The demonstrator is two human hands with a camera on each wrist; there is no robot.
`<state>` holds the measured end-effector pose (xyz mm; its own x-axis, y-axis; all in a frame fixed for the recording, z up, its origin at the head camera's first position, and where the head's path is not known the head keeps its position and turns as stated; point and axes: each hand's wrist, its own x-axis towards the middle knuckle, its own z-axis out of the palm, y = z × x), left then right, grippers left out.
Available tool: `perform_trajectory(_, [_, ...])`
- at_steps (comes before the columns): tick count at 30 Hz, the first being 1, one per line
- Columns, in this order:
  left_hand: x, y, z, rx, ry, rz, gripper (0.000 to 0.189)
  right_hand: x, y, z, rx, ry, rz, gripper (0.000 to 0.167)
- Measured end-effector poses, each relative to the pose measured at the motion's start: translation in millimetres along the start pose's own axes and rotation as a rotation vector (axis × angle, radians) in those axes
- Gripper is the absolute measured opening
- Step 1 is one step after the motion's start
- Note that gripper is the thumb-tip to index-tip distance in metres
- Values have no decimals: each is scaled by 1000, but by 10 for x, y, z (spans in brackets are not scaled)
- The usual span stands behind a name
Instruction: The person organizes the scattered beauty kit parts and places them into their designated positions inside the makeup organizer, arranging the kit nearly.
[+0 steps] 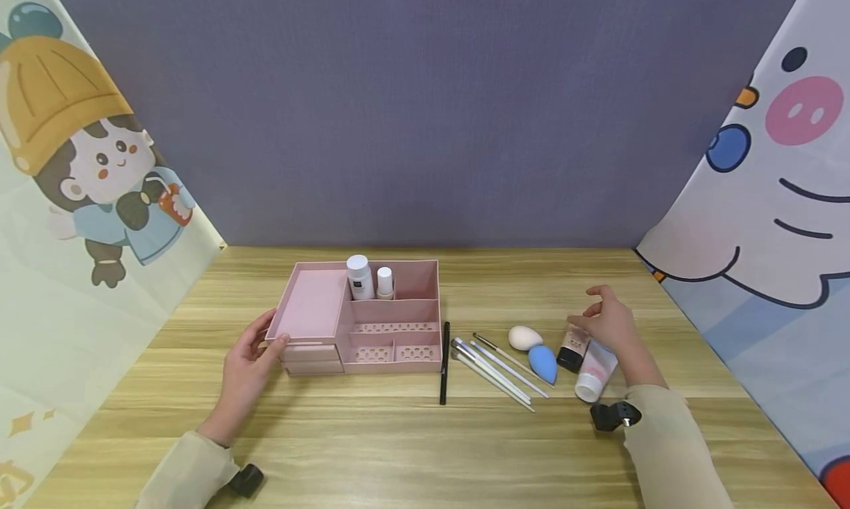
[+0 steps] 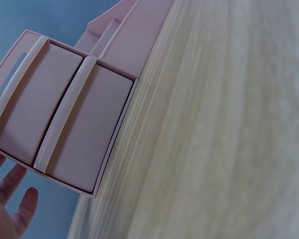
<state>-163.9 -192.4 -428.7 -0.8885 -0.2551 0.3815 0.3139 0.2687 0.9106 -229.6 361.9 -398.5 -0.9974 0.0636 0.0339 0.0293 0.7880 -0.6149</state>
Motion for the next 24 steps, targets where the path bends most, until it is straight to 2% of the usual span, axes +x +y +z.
perform_trajectory(13, [1, -7, -4, 7, -12, -7, 53, 58, 244, -37, -94, -92, 117, 96])
perform_trajectory(17, [4, -17, -6, 6, -13, -2, 53, 71, 240, -81, -129, -155, 172, 102])
perform_trajectory(24, [7, -27, -8, 19, -11, -10, 52, 87, 194, -107, -163, -239, 240, 102])
